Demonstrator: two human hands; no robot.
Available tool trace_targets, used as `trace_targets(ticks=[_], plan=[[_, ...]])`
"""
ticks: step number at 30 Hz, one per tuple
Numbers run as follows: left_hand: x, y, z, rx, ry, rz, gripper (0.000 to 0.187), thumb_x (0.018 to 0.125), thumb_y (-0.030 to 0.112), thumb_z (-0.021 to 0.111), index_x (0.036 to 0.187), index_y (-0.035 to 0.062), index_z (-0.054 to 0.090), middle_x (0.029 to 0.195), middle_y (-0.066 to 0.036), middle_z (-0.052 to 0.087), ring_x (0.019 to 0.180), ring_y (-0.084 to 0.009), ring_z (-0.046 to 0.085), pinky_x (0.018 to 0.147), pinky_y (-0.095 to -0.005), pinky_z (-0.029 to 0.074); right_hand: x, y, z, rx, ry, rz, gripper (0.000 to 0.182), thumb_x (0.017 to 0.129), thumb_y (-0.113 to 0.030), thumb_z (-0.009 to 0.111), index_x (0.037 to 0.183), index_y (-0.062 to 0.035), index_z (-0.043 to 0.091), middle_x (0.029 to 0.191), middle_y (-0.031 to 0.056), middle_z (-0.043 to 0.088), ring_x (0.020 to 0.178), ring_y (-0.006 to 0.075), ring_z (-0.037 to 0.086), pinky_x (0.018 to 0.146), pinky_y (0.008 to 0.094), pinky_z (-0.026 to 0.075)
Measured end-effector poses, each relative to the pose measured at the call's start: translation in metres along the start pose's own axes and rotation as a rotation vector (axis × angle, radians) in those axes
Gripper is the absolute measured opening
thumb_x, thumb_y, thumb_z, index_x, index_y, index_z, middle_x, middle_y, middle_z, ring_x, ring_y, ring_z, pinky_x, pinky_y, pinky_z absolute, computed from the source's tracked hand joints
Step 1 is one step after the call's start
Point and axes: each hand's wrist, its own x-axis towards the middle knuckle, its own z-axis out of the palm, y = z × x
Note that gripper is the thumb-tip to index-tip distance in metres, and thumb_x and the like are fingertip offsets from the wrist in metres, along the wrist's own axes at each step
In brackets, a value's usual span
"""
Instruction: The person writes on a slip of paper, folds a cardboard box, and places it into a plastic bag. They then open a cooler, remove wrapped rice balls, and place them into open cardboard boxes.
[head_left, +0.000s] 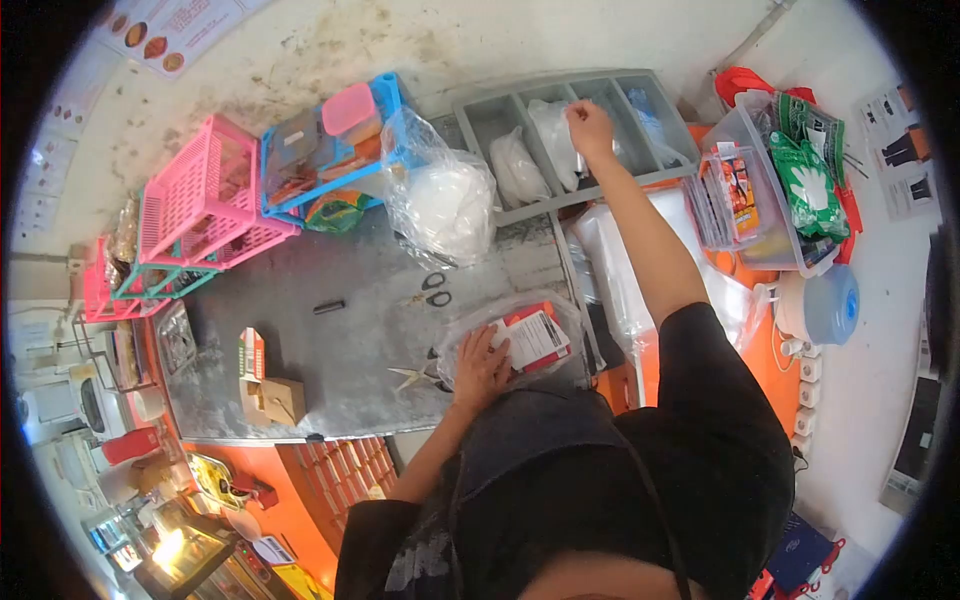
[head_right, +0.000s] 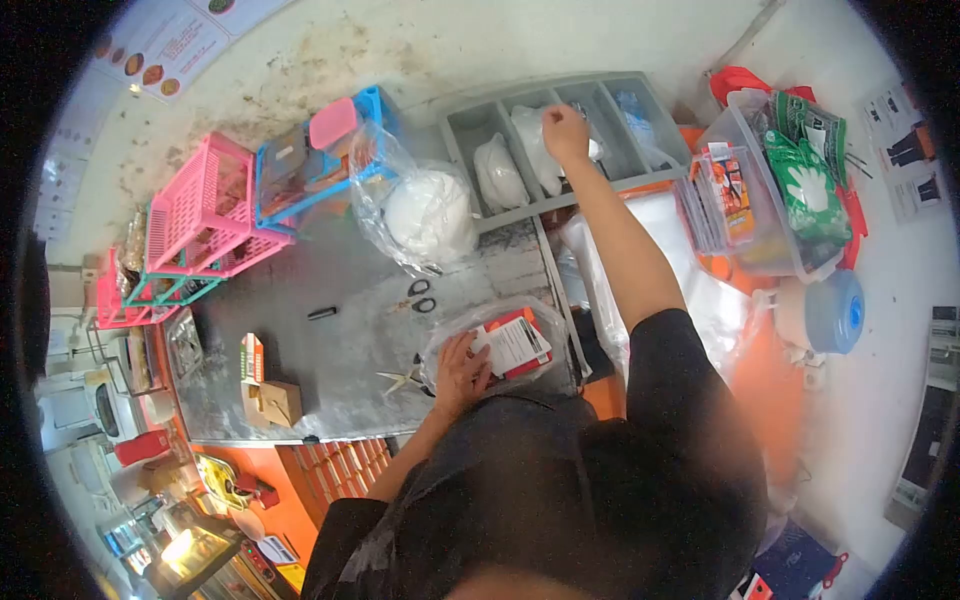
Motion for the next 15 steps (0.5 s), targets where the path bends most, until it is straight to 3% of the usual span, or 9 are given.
trace_targets(ticks=[2, 4, 5, 7, 9, 12, 13, 14, 15], plan=[[0.001, 0.001, 0.000, 0.044, 0.018, 0.007, 0.031, 0.078, 0.015, 0.068, 0.108, 0.0054, 0.067, 0.130, -0.018, 0.052, 0.126, -0.0367, 0.046, 0.107, -0.0532, 0.032, 0.004, 0.012, 0.001, 0.104, 0.087, 0.001, 0.034, 0.081, -0.035, 0.061, 0.090, -0.0041, 0.073, 0.089, 0.0179, 0.070, 0.089, 0.0347, 0.067, 0.081, 0.0410, 0.051], [0.001, 0.002, 0.001, 0.029, 0.042, 0.015, 0.030, 0.077, 0.013, 0.069, 0.106, 0.0053, 0.067, 0.129, -0.018, 0.053, 0.125, -0.0372, 0.046, 0.106, -0.0524, 0.033, 0.004, 0.040, 0.024, 0.007, -0.244, 0.211, 0.036, 0.081, -0.035, 0.061, 0.093, -0.0031, 0.072, 0.094, 0.0188, 0.069, 0.093, 0.0350, 0.066, 0.084, 0.0408, 0.050], [0.002, 0.002, 0.001, 0.016, 0.062, 0.017, 0.030, 0.075, 0.011, 0.070, 0.104, 0.0052, 0.067, 0.128, -0.018, 0.054, 0.124, -0.0377, 0.047, 0.105, -0.0516, 0.035, 0.002, 0.055, 0.035, 0.014, -0.240, 0.207, 0.036, 0.081, -0.035, 0.061, 0.093, -0.0031, 0.072, 0.094, 0.0188, 0.069, 0.093, 0.0350, 0.066, 0.084, 0.0408, 0.050], [0.003, 0.002, 0.000, 0.026, 0.052, 0.020, 0.030, 0.075, 0.011, 0.070, 0.105, 0.0052, 0.067, 0.128, -0.018, 0.054, 0.124, -0.0372, 0.047, 0.105, -0.0514, 0.034, -0.003, 0.073, 0.057, -0.068, -0.418, 0.169, 0.024, 0.076, -0.023, 0.074, 0.081, -0.0006, 0.068, 0.064, 0.0084, 0.060, 0.049, 0.0203, 0.051, 0.047, 0.0395, 0.041], [0.001, 0.001, -0.004, 0.029, 0.043, 0.007, 0.030, 0.075, 0.012, 0.069, 0.105, 0.0051, 0.067, 0.127, -0.019, 0.053, 0.124, -0.0367, 0.047, 0.106, -0.0512, 0.033, 0.000, 0.051, 0.048, 0.012, -0.256, 0.156, 0.023, 0.078, -0.025, 0.071, 0.079, -0.0030, 0.065, 0.067, 0.0066, 0.058, 0.057, 0.0160, 0.051, 0.052, 0.0341, 0.041], [0.002, 0.001, -0.001, 0.005, 0.045, 0.008, 0.031, 0.074, 0.011, 0.069, 0.105, 0.0055, 0.067, 0.127, -0.018, 0.053, 0.123, -0.0363, 0.047, 0.106, -0.0495, 0.033, -0.010, -0.033, -0.034, 0.505, -0.137, 0.200, 0.020, 0.083, -0.025, 0.067, 0.079, -0.0062, 0.064, 0.070, 0.0018, 0.057, 0.067, 0.0141, 0.052, 0.064, 0.0307, 0.043], [0.000, -0.004, 0.004, -0.021, 0.058, 0.004, 0.031, 0.073, 0.011, 0.070, 0.104, 0.0060, 0.067, 0.128, -0.019, 0.052, 0.124, -0.0368, 0.046, 0.106, -0.0515, 0.033, -0.018, -0.055, -0.061, 0.544, -0.042, 0.155, 0.016, 0.084, -0.023, 0.068, 0.080, -0.0084, 0.062, 0.074, -0.0007, 0.057, 0.070, 0.0124, 0.051, 0.067, 0.0298, 0.042], [-0.002, -0.006, 0.008, -0.045, 0.076, -0.008, 0.031, 0.073, 0.012, 0.070, 0.103, 0.0064, 0.067, 0.129, -0.019, 0.052, 0.125, -0.0373, 0.045, 0.106, -0.0534, 0.032, -0.024, -0.060, -0.074, 0.643, 0.124, 0.031, 0.017, 0.086, -0.022, 0.068, 0.081, -0.0080, 0.060, 0.082, 0.0041, 0.058, 0.075, 0.0147, 0.051, 0.070, 0.0301, 0.043], [-0.002, -0.005, 0.011, 0.019, 0.108, -0.008, 0.033, 0.072, 0.014, 0.071, 0.104, 0.0067, 0.067, 0.131, -0.020, 0.050, 0.127, -0.0385, 0.043, 0.107, -0.0564, 0.029, -0.044, -0.085, -0.093, 0.386, 0.316, -0.244, 0.017, 0.087, -0.021, 0.067, 0.080, -0.0075, 0.060, 0.091, 0.0075, 0.059, 0.083, 0.0192, 0.054, 0.076, 0.0330, 0.043]])
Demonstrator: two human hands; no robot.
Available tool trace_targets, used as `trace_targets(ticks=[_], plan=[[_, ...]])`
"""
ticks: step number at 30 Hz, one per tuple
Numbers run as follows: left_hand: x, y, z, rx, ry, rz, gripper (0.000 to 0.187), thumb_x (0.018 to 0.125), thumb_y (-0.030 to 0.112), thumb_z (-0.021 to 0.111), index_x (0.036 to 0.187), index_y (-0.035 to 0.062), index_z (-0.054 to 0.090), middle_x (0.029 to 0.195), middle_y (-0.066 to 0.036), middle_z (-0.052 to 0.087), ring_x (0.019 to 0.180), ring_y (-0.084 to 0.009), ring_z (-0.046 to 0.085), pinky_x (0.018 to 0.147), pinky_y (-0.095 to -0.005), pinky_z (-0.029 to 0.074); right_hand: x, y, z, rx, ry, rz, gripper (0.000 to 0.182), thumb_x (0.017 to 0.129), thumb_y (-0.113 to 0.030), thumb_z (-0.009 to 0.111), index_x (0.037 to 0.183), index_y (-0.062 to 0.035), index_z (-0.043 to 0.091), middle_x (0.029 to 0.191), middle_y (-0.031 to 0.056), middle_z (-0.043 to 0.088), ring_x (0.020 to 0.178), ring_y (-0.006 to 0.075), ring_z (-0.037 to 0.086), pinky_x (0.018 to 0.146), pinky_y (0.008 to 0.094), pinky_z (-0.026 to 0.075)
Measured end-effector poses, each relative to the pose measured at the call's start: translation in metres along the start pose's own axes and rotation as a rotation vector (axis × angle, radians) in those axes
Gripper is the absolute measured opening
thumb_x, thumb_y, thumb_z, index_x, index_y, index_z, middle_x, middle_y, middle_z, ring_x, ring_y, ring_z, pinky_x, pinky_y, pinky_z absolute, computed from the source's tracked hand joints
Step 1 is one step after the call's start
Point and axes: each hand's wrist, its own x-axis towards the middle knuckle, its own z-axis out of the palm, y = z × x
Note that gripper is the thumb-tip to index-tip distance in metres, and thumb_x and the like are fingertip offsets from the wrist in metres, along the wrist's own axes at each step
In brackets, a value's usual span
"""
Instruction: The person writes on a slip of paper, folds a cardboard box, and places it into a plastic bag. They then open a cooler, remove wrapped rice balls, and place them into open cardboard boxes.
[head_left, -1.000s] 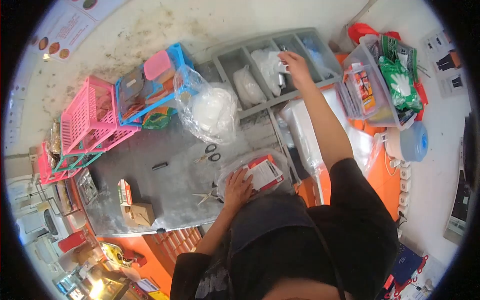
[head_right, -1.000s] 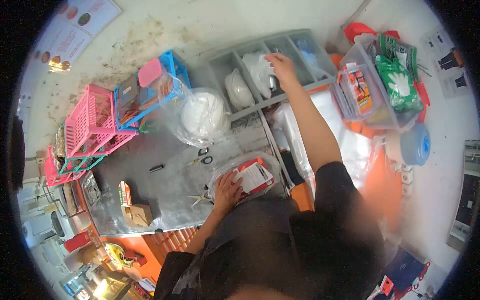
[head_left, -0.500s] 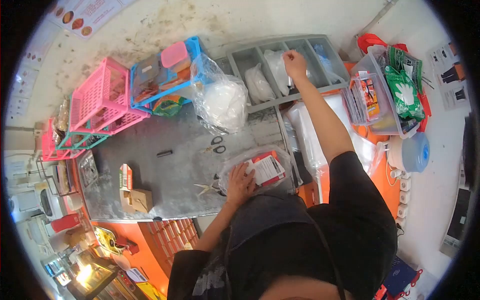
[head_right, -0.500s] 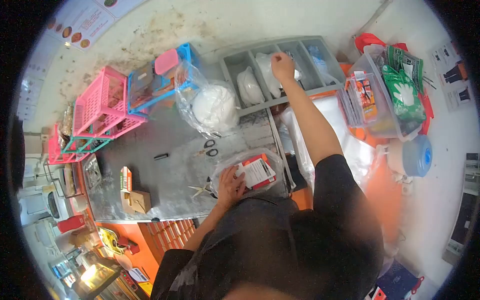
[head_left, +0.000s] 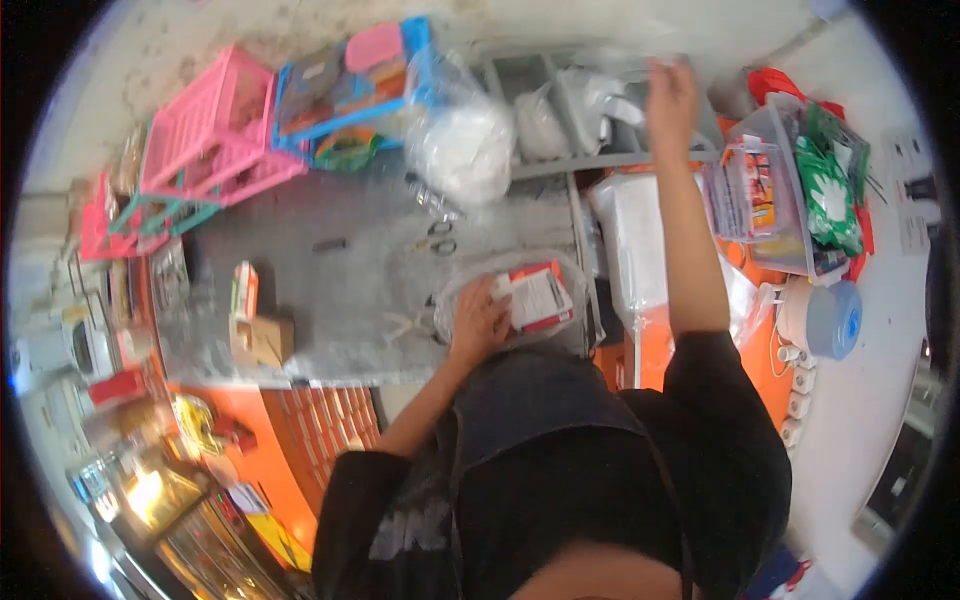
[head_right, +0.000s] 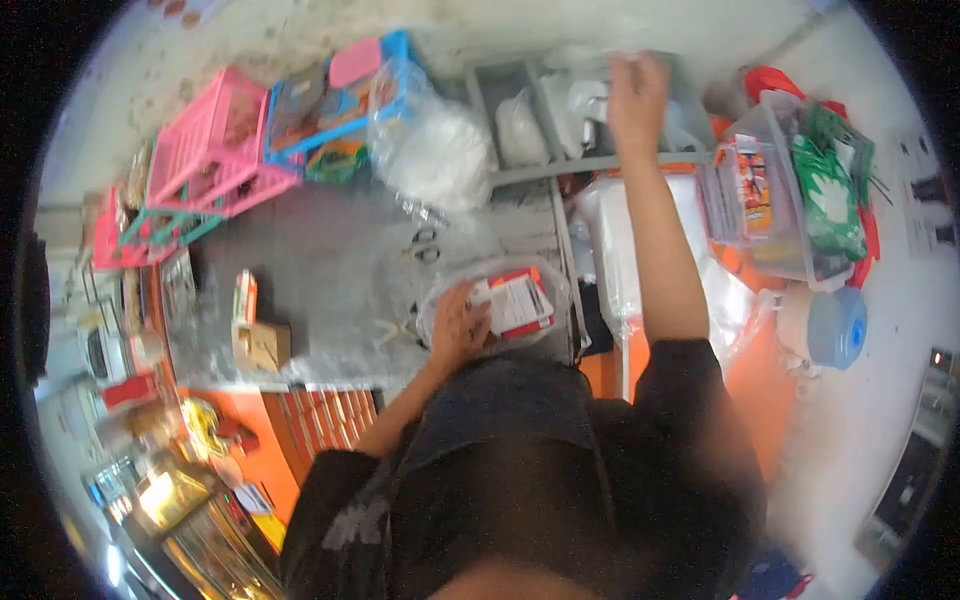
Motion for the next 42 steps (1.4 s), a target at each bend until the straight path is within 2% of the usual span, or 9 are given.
trace_targets(ticks=[2, 4, 6, 10, 26, 31, 35, 37, 42], plan=[[-0.007, 0.003, -0.005, 0.114, 0.005, -0.064, 0.042, 0.071, 0.022, 0.073, 0.109, 0.0071, 0.064, 0.137, -0.023, 0.043, 0.133, -0.0417, 0.036, 0.109, -0.0634, 0.020, -0.063, -0.040, -0.013, -0.198, 0.011, -0.298, 0.016, 0.088, -0.019, 0.066, 0.079, -0.0069, 0.059, 0.099, 0.0109, 0.061, 0.090, 0.0237, 0.056, 0.082, 0.0359, 0.043], [-0.015, 0.010, -0.008, 0.164, 0.065, -0.164, 0.053, 0.071, 0.028, 0.074, 0.118, 0.0074, 0.059, 0.142, -0.023, 0.037, 0.138, -0.0412, 0.027, 0.110, -0.0659, 0.012, -0.141, -0.067, -0.023, -0.307, -0.348, -0.634, 0.013, 0.084, -0.013, 0.065, 0.077, -0.0045, 0.057, 0.118, 0.0171, 0.059, 0.111, 0.0363, 0.053, 0.098, 0.0473, 0.037], [-0.009, 0.015, -0.021, 0.200, 0.086, -0.205, 0.056, 0.072, 0.030, 0.074, 0.120, 0.0075, 0.057, 0.143, -0.024, 0.034, 0.139, -0.0410, 0.025, 0.109, -0.0671, 0.010, -0.218, -0.056, -0.039, -0.146, -0.865, -0.573, 0.012, 0.075, -0.009, 0.067, 0.075, -0.0041, 0.056, 0.130, 0.0179, 0.053, 0.126, 0.0434, 0.043, 0.107, 0.0568, 0.027], [-0.026, 0.007, -0.010, 0.275, 0.196, -0.422, 0.070, 0.073, 0.034, 0.074, 0.129, 0.0018, 0.046, 0.144, -0.027, 0.029, 0.138, -0.0428, 0.024, 0.108, -0.0681, 0.011, -0.337, -0.024, -0.039, 0.028, -1.282, -0.554, 0.017, 0.072, -0.011, 0.067, 0.087, -0.0063, 0.060, 0.130, 0.0167, 0.052, 0.128, 0.0409, 0.041, 0.109, 0.0584, 0.025], [-0.032, 0.007, -0.027, 0.236, 0.234, -0.234, 0.084, 0.064, 0.034, 0.083, 0.131, 0.0020, 0.042, 0.134, -0.021, 0.039, 0.126, -0.0393, 0.037, 0.106, -0.0559, 0.026, -0.280, -0.005, 0.014, -0.414, -1.379, -0.595, 0.023, 0.083, -0.014, 0.055, 0.101, -0.0112, 0.069, 0.108, 0.0141, 0.062, 0.106, 0.0324, 0.057, 0.095, 0.0507, 0.039], [-0.025, 0.010, -0.023, 0.149, 0.093, -0.086, 0.088, 0.061, 0.036, 0.084, 0.132, 0.0041, 0.042, 0.131, -0.019, 0.042, 0.123, -0.0386, 0.040, 0.104, -0.0514, 0.029, -0.272, -0.009, 0.030, -0.518, -1.645, -0.308, 0.019, 0.082, -0.016, 0.055, 0.093, -0.0081, 0.068, 0.102, 0.0174, 0.065, 0.094, 0.0370, 0.062, 0.081, 0.0472, 0.049], [-0.017, 0.018, -0.030, 0.142, -0.012, -0.228, 0.102, 0.053, 0.044, 0.086, 0.134, 0.0040, 0.041, 0.130, -0.019, 0.044, 0.124, -0.0374, 0.040, 0.103, -0.0489, 0.030, -0.236, -0.021, 0.027, -0.597, -1.506, -0.182, 0.024, 0.081, -0.009, 0.055, 0.101, -0.0063, 0.066, 0.107, 0.0165, 0.063, 0.093, 0.0386, 0.061, 0.084, 0.0480, 0.047], [-0.015, 0.013, -0.029, 0.153, -0.065, -0.233, 0.105, 0.051, 0.047, 0.086, 0.135, 0.0026, 0.040, 0.130, -0.018, 0.044, 0.125, -0.0359, 0.040, 0.103, -0.0493, 0.031, -0.224, -0.028, 0.016, -0.350, -1.192, -0.364, 0.024, 0.080, -0.006, 0.053, 0.099, -0.0106, 0.066, 0.106, 0.0157, 0.064, 0.095, 0.0361, 0.063, 0.079, 0.0459, 0.050], [-0.010, 0.009, -0.025, 0.317, -0.167, -0.143, 0.112, 0.049, 0.052, 0.084, 0.137, -0.0003, 0.038, 0.131, -0.017, 0.044, 0.124, -0.0345, 0.039, 0.103, -0.0490, 0.031, -0.248, -0.024, 0.001, -0.269, -1.346, -0.571, 0.026, 0.080, -0.005, 0.053, 0.103, -0.0061, 0.066, 0.108, 0.0172, 0.063, 0.097, 0.0351, 0.062, 0.086, 0.0428, 0.049]])
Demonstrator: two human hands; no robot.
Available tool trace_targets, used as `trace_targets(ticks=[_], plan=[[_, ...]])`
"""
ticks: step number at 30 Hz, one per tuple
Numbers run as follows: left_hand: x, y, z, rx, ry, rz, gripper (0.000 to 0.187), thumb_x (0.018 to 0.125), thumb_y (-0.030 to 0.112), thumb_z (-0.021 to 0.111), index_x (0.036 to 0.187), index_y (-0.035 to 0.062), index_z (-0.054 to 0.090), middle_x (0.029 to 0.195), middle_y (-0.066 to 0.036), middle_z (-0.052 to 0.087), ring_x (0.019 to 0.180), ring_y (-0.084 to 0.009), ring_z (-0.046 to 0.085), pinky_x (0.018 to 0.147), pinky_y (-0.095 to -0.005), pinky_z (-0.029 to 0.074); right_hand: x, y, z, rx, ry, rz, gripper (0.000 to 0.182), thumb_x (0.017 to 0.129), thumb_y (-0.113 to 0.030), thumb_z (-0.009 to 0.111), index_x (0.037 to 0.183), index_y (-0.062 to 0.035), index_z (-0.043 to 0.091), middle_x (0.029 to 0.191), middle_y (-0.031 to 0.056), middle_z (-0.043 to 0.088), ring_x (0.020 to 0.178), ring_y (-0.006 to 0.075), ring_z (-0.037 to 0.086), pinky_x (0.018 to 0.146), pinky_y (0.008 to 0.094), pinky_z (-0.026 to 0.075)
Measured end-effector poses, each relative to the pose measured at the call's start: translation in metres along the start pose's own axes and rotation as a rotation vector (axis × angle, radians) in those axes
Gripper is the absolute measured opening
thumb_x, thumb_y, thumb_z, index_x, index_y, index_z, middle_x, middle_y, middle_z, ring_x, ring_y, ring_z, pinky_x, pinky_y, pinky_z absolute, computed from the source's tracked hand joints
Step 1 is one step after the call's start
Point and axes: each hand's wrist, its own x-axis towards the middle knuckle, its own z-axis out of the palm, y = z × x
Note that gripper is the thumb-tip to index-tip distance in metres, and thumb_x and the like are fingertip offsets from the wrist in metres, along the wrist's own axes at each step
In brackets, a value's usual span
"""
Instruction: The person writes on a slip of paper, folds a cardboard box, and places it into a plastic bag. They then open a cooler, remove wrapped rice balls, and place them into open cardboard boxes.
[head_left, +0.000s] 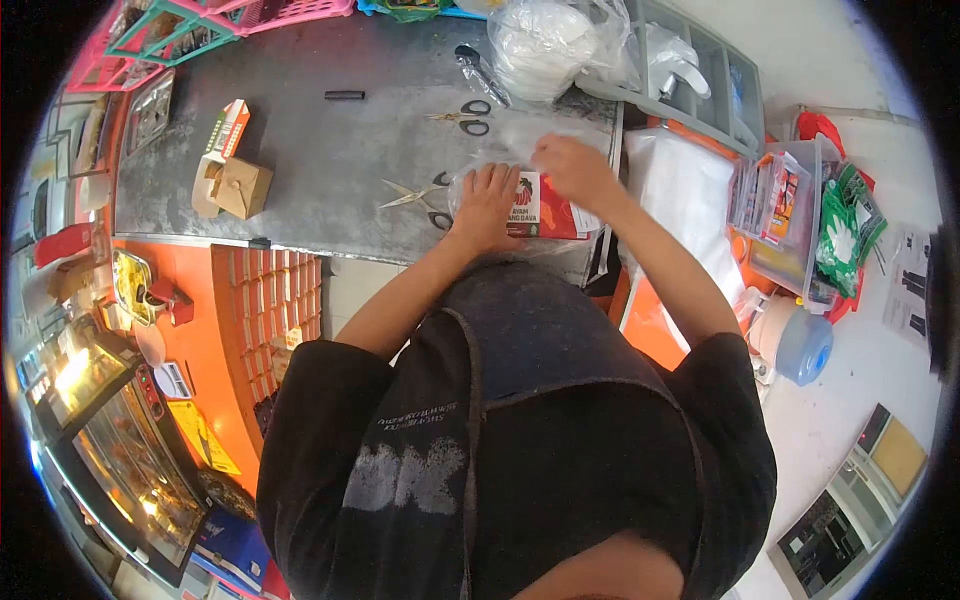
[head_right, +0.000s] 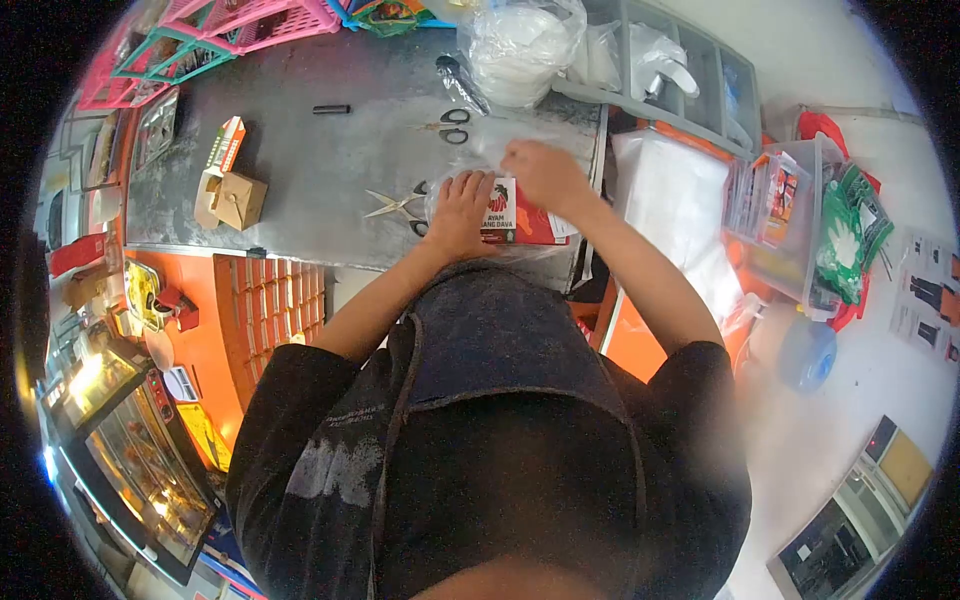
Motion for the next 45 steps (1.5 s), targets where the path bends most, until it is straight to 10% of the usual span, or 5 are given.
trace_targets(ticks=[11, 20, 28, 33, 45], plan=[[-0.031, -0.001, 0.017, -0.195, 0.183, 0.146, 0.109, 0.047, 0.025, 0.087, 0.139, -0.0020, 0.036, 0.135, -0.017, 0.041, 0.130, -0.0359, 0.036, 0.105, -0.0478, 0.032, 0.027, 0.022, 0.025, 0.580, -0.768, 0.809, 0.087, 0.085, -0.079, 0.032, 0.103, -0.0007, 0.065, 0.097, 0.0109, 0.066, 0.092, 0.0216, 0.061, 0.092, 0.0342, 0.044], [-0.021, -0.007, 0.012, -0.199, 0.143, -0.070, 0.109, 0.048, 0.035, 0.086, 0.139, -0.0013, 0.037, 0.135, -0.017, 0.042, 0.129, -0.0349, 0.037, 0.107, -0.0489, 0.029, 0.034, 0.031, -0.003, 0.509, -0.878, 0.532, 0.080, 0.090, -0.071, 0.036, 0.128, -0.0038, 0.058, 0.125, 0.0164, 0.060, 0.110, 0.0231, 0.059, 0.099, 0.0316, 0.041], [-0.035, -0.004, 0.001, -0.260, 0.223, -0.074, 0.101, 0.057, 0.040, 0.085, 0.136, -0.0036, 0.038, 0.136, -0.020, 0.041, 0.130, -0.0367, 0.035, 0.107, -0.0514, 0.027, -0.059, 0.052, -0.029, 0.746, -0.034, 0.602, 0.060, 0.090, -0.046, 0.060, 0.126, 0.0010, 0.057, 0.112, 0.0125, 0.065, 0.104, 0.0200, 0.061, 0.092, 0.0324, 0.046], [-0.078, -0.038, 0.058, -0.566, 0.310, -0.777, 0.065, 0.078, 0.037, 0.076, 0.121, -0.0047, 0.051, 0.113, -0.020, 0.055, 0.108, -0.0330, 0.053, 0.092, -0.0406, 0.043, -0.115, 0.014, 0.025, 0.911, 0.078, 1.157, 0.057, 0.087, -0.035, 0.067, 0.125, 0.0054, 0.053, 0.108, 0.0124, 0.065, 0.097, 0.0193, 0.061, 0.085, 0.0314, 0.047], [-0.055, -0.005, -0.042, -1.517, 0.336, -0.882, 0.018, 0.084, 0.002, 0.066, 0.084, 0.0091, 0.049, 0.081, 0.000, 0.054, 0.074, -0.0086, 0.051, 0.063, -0.0252, 0.041, -0.096, -0.055, -0.052, 1.483, 0.633, 0.845, 0.028, 0.088, -0.014, 0.067, 0.110, 0.0008, 0.059, 0.098, 0.0056, 0.064, 0.090, 0.0139, 0.060, 0.081, 0.0275, 0.046]])
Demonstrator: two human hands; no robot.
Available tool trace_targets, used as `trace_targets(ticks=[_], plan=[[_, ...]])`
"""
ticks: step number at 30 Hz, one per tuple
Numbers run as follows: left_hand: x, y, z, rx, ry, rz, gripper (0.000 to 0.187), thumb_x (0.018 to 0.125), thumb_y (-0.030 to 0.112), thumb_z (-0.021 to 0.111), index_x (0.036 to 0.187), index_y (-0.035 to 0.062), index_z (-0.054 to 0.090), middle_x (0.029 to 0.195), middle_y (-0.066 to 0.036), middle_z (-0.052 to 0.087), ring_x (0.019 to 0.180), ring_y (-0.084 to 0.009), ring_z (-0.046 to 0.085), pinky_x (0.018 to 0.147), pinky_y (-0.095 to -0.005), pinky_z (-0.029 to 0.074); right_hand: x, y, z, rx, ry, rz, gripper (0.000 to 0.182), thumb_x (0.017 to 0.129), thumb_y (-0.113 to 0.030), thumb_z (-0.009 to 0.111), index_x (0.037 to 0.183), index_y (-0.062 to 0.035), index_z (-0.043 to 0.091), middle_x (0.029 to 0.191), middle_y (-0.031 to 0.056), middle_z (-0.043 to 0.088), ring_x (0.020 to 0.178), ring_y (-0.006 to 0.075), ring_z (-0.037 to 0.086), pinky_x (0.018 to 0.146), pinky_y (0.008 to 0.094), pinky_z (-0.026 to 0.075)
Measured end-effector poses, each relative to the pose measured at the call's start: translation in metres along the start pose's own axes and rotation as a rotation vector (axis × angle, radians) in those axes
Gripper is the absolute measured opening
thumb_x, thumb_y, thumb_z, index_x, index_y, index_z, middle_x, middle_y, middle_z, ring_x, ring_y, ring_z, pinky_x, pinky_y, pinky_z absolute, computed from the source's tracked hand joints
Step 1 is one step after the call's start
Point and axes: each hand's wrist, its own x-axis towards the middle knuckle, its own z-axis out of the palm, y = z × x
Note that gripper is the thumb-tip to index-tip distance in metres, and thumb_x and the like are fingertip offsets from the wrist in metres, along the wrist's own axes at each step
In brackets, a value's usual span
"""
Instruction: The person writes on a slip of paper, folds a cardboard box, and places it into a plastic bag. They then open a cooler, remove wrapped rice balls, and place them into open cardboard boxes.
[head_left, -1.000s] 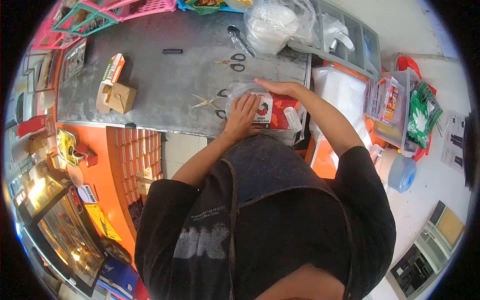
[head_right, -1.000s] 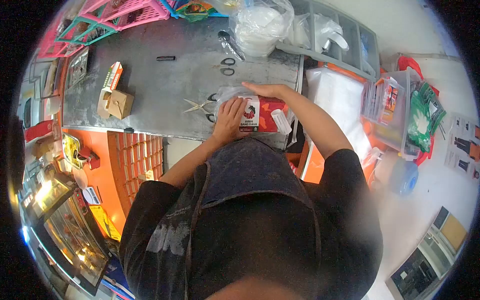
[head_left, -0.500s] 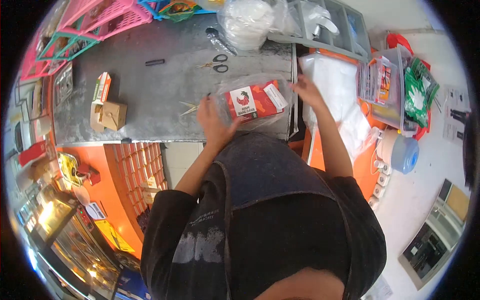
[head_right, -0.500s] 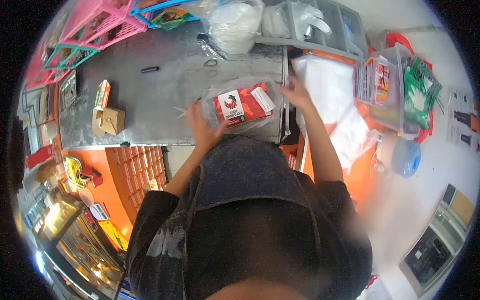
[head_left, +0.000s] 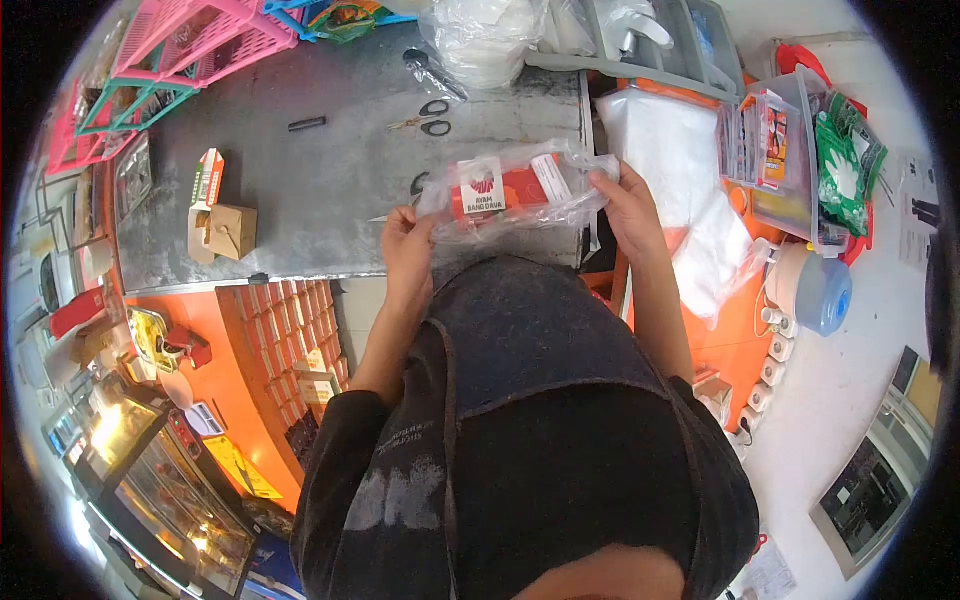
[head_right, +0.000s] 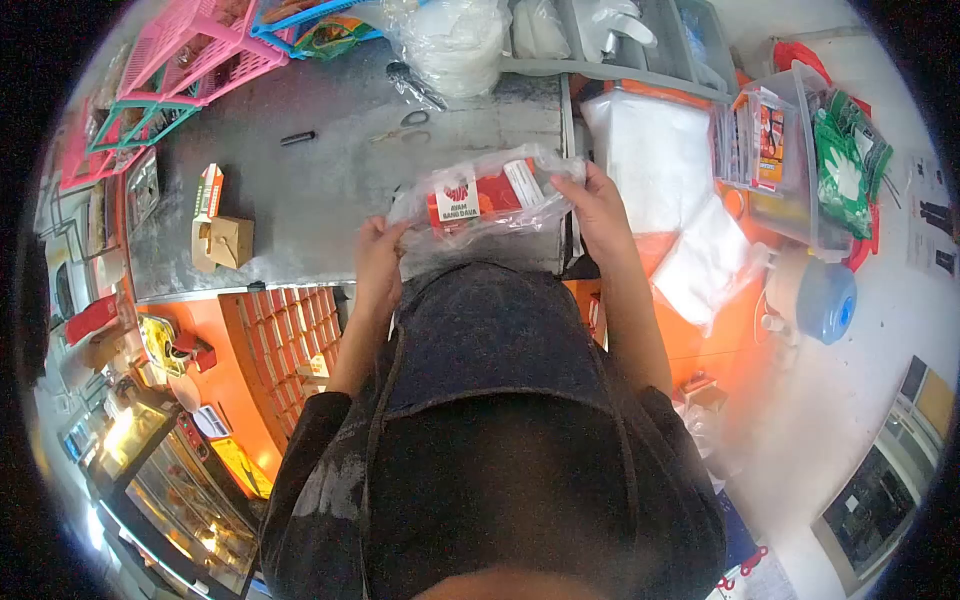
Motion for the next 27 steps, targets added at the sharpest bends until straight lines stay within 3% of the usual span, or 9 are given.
trace_targets(ticks=[6, 9, 12, 19, 21, 23, 24, 25, 27], plan=[[-0.034, 0.059, 0.042, 0.037, 0.016, 0.430, 0.021, 0.082, -0.005, 0.066, 0.093, 0.0048, 0.052, 0.079, 0.003, 0.052, 0.074, -0.0060, 0.050, 0.068, -0.0209, 0.041, -0.012, -0.011, 0.014, -0.089, -0.029, -0.177, 0.020, 0.087, -0.011, 0.069, 0.102, -0.0016, 0.059, 0.094, 0.0029, 0.063, 0.086, 0.0098, 0.058, 0.078, 0.0254, 0.045], [-0.033, 0.072, 0.039, -0.010, 0.059, 0.278, 0.024, 0.083, -0.005, 0.065, 0.104, 0.0011, 0.054, 0.079, 0.003, 0.051, 0.074, -0.0053, 0.050, 0.069, -0.0200, 0.041, -0.020, -0.019, 0.024, -0.072, -0.028, -0.230, 0.018, 0.086, -0.009, 0.070, 0.099, -0.0024, 0.059, 0.093, 0.0020, 0.063, 0.086, 0.0084, 0.057, 0.077, 0.0251, 0.045], [-0.050, 0.090, 0.034, 0.210, 0.015, 0.448, 0.026, 0.086, -0.003, 0.064, 0.110, -0.0014, 0.055, 0.078, 0.003, 0.053, 0.075, -0.0055, 0.051, 0.068, -0.0195, 0.040, -0.041, -0.035, 0.033, -0.188, -0.015, -0.322, 0.014, 0.087, -0.007, 0.067, 0.098, -0.0018, 0.059, 0.092, 0.0019, 0.062, 0.084, 0.0084, 0.055, 0.075, 0.0250, 0.044], [-0.043, 0.092, 0.048, -0.044, -0.010, 0.174, 0.015, 0.093, 0.008, 0.058, 0.106, -0.0010, 0.060, 0.082, 0.001, 0.058, 0.075, -0.0043, 0.051, 0.066, -0.0189, 0.039, -0.050, -0.056, 0.019, 0.045, 0.012, -0.244, 0.009, 0.092, -0.010, 0.061, 0.095, -0.0033, 0.056, 0.080, 0.0013, 0.057, 0.074, 0.0078, 0.050, 0.067, 0.0239, 0.039], [-0.041, 0.090, 0.055, 0.015, -0.110, 0.100, 0.015, 0.095, 0.011, 0.055, 0.105, 0.0001, 0.060, 0.084, -0.001, 0.060, 0.075, -0.0067, 0.053, 0.065, -0.0213, 0.041, -0.040, -0.051, 0.014, -0.103, 0.109, -0.141, 0.018, 0.089, -0.009, 0.063, 0.103, -0.0010, 0.055, 0.080, 0.0055, 0.057, 0.075, 0.0159, 0.054, 0.071, 0.0292, 0.043], [-0.035, 0.075, 0.062, 0.124, -0.141, 0.257, 0.015, 0.095, 0.012, 0.056, 0.104, 0.0004, 0.060, 0.084, -0.002, 0.060, 0.075, -0.0087, 0.054, 0.065, -0.0230, 0.043, -0.046, -0.053, 0.031, -1.358, 0.391, -0.785, 0.032, 0.084, -0.011, 0.068, 0.111, 0.0004, 0.054, 0.079, 0.0107, 0.057, 0.077, 0.0272, 0.058, 0.075, 0.0373, 0.046], [-0.034, 0.069, 0.067, 0.258, -0.190, 0.393, 0.015, 0.095, 0.012, 0.056, 0.104, 0.0007, 0.060, 0.085, -0.003, 0.060, 0.076, -0.0107, 0.055, 0.065, -0.0246, 0.044, -0.050, -0.061, 0.048, -1.343, 0.465, -0.943, 0.037, 0.079, -0.015, 0.071, 0.109, 0.0018, 0.056, 0.081, 0.0155, 0.057, 0.081, 0.0364, 0.058, 0.080, 0.0430, 0.047], [-0.035, 0.068, 0.072, 0.238, -0.157, 0.399, 0.015, 0.095, 0.012, 0.056, 0.104, 0.0007, 0.060, 0.085, -0.003, 0.060, 0.076, -0.0107, 0.055, 0.065, -0.0246, 0.044, -0.047, -0.059, 0.060, -1.348, 0.426, -0.964, 0.037, 0.079, -0.015, 0.071, 0.109, 0.0018, 0.056, 0.081, 0.0155, 0.057, 0.081, 0.0364, 0.058, 0.080, 0.0430, 0.047], [-0.042, 0.065, 0.079, 0.251, -0.228, 0.457, 0.014, 0.096, 0.009, 0.052, 0.106, 0.0014, 0.058, 0.084, 0.000, 0.058, 0.074, -0.0074, 0.051, 0.071, -0.0236, 0.043, -0.043, -0.053, 0.083, -1.111, -0.164, -0.713, 0.034, 0.078, -0.018, 0.072, 0.104, 0.0009, 0.060, 0.088, 0.0169, 0.062, 0.088, 0.0358, 0.061, 0.082, 0.0421, 0.047]])
